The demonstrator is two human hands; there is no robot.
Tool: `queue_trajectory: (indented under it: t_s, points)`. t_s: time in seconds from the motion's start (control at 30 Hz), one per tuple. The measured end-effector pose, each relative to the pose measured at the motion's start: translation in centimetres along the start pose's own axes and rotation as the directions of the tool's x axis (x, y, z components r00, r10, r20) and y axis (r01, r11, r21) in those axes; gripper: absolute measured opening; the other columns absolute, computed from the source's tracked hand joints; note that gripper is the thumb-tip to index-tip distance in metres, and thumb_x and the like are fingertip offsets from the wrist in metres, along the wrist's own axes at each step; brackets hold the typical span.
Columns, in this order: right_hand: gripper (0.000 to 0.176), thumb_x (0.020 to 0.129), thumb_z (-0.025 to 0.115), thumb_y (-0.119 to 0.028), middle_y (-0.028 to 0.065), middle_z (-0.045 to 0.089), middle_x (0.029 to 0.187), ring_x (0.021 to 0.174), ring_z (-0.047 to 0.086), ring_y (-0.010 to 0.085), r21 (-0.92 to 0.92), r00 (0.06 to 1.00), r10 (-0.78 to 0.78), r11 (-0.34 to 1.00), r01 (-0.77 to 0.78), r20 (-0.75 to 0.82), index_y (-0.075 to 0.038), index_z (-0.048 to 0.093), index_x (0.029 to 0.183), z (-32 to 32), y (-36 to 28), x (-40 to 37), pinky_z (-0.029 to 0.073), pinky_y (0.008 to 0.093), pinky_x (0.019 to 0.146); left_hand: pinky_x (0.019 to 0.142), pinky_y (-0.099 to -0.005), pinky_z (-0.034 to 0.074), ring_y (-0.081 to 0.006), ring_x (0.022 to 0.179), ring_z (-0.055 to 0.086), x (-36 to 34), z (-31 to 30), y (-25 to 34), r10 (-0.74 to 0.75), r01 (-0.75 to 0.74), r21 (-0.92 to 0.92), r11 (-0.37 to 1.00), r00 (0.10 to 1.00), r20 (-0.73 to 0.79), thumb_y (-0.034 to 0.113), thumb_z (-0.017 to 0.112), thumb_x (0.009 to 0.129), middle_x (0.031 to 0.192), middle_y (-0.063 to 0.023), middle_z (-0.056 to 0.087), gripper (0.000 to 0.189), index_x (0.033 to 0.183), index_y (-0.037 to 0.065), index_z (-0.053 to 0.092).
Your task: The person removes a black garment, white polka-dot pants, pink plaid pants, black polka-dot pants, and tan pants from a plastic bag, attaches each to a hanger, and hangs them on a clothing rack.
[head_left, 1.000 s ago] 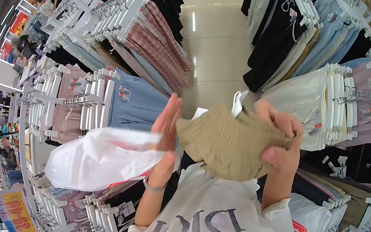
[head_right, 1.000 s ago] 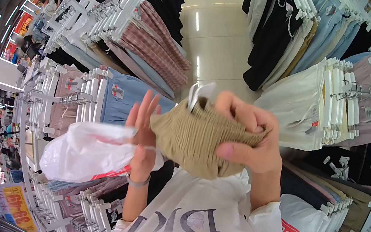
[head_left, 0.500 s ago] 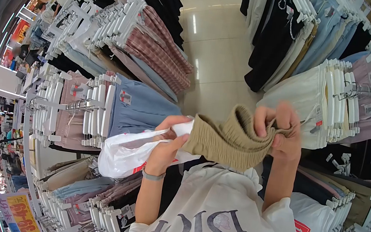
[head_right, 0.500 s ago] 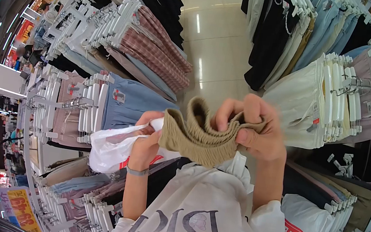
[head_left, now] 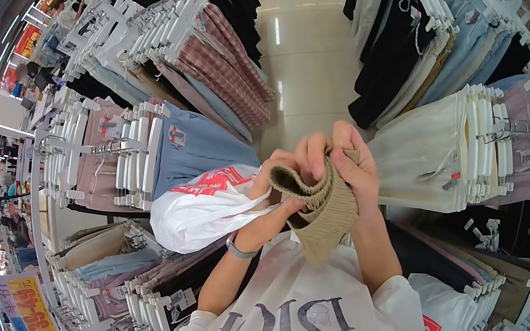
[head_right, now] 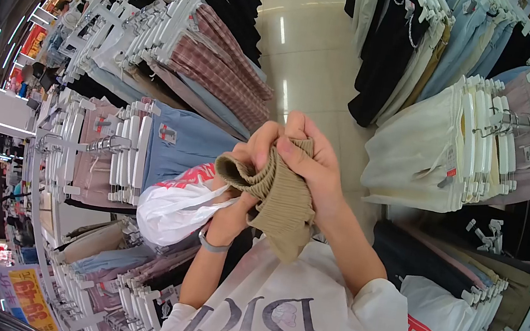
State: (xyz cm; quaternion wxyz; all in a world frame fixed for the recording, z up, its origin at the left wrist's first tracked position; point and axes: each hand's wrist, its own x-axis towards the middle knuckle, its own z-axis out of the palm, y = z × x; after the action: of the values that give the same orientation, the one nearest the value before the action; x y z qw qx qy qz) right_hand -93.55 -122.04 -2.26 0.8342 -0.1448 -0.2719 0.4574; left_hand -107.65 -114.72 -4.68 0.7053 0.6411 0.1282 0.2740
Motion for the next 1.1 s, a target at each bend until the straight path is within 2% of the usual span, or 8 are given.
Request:
queue_trajectory:
  t_s: [0.13,0.23,0.33,0.47,0.57,0.87,1.0,1.1]
  points:
    - [0.013,0.101,0.051,-0.018,0.0154,0.057,0.114,0.099,0.053,0.0195,-0.572,0.94,-0.217,0.82,0.028,-0.264,-0.008,0.044,0.097,-1.0,1.0,0.1,0.044,0.0364,0.089,0.094,-0.0308,0.044,-0.0172,0.102,0.058,-1.1,0.4,-0.5,-0.028,0.043,0.14,0.989,0.994,-0.109,0.008,0.061,0.092,0.113,-0.0115,0.061,0.036,0.125,-0.002,0.05]
    - [0.016,0.102,0.047,-0.017,0.0163,0.046,0.135,0.108,0.048,0.0164,-0.675,0.829,-0.375,0.737,-0.003,-0.414,-0.003,0.044,0.108,-0.9,2.1,-1.2,0.04,0.0334,0.097,0.095,-0.0324,0.046,-0.0187,0.107,0.059,-0.5,1.6,-0.3,0.011,0.003,0.037,0.999,0.927,-0.374,0.01,0.053,0.099,0.12,-0.0127,0.061,0.039,0.135,-0.001,0.044]
    - [0.062,0.091,0.062,-0.035,0.0209,0.034,0.146,0.127,0.043,0.0274,-0.775,0.962,-0.218,0.632,0.009,-0.166,0.001,0.039,0.135,-1.4,2.0,-6.0,0.035,0.0404,0.106,0.093,-0.0319,0.048,-0.0176,0.106,0.059,0.3,2.2,-0.5,-0.093,-0.038,-0.178,0.983,0.736,-0.67,0.012,0.05,0.101,0.121,-0.0116,0.06,0.037,0.135,0.001,0.041]
    - [0.103,0.073,0.08,-0.041,0.0249,0.026,0.152,0.14,0.029,0.0397,-0.988,1.0,0.015,0.157,0.005,0.007,0.0,0.026,0.151,1.1,1.3,-8.7,0.026,0.0477,0.114,0.087,-0.033,0.05,-0.0162,0.1,0.061,0.4,3.4,-0.6,0.025,-0.113,-0.063,0.992,0.645,-0.764,0.023,0.053,0.101,0.115,-0.0093,0.063,0.03,0.118,-0.002,0.057]
    - [0.11,0.067,0.085,-0.037,0.0256,0.024,0.154,0.14,0.026,0.0423,-0.938,0.996,0.052,0.334,-0.09,-0.077,0.0,0.025,0.152,-0.3,2.9,-9.5,0.023,0.05,0.115,0.086,-0.0328,0.051,-0.0162,0.098,0.063,-0.1,3.8,-1.0,-0.052,0.072,-0.014,0.997,0.555,-0.83,0.025,0.049,0.103,0.111,-0.0092,0.064,0.03,0.117,-0.001,0.058]
    - [0.065,0.069,0.072,-0.017,0.0261,0.04,0.145,0.134,0.033,0.0472,-0.948,0.994,-0.103,0.317,-0.009,-0.044,0.004,0.054,0.128,-1.5,3.2,-7.4,0.028,0.0537,0.112,0.079,-0.0276,0.046,-0.0152,0.089,0.056,-0.5,1.0,-0.2,0.227,-0.156,0.188,0.97,0.86,-0.457,0.015,0.054,0.097,0.102,-0.013,0.06,0.024,0.111,-0.004,0.05]
    - [0.042,0.067,0.062,-0.007,0.0223,0.05,0.138,0.13,0.039,0.0458,-0.998,0.949,-0.313,0.059,-0.029,-0.046,0.003,0.067,0.108,-2.5,2.8,-6.7,0.033,0.053,0.11,0.072,-0.0265,0.042,-0.0111,0.079,0.048,0.3,2.2,3.5,0.33,-0.198,0.393,0.898,0.895,-0.301,0.013,0.055,0.095,0.085,-0.0069,0.054,0.017,0.092,-0.003,0.048]
    - [0.045,0.067,0.058,0.0,0.0172,0.049,0.142,0.129,0.042,0.0406,-0.996,0.935,-0.345,-0.006,-0.085,-0.078,-0.001,0.068,0.11,-4.0,1.3,-6.2,0.037,0.048,0.108,0.074,-0.0253,0.041,-0.0104,0.08,0.048,0.4,2.0,3.6,0.344,-0.133,0.415,0.9,0.801,-0.49,0.012,0.057,0.095,0.087,-0.005,0.054,0.017,0.089,-0.001,0.047]
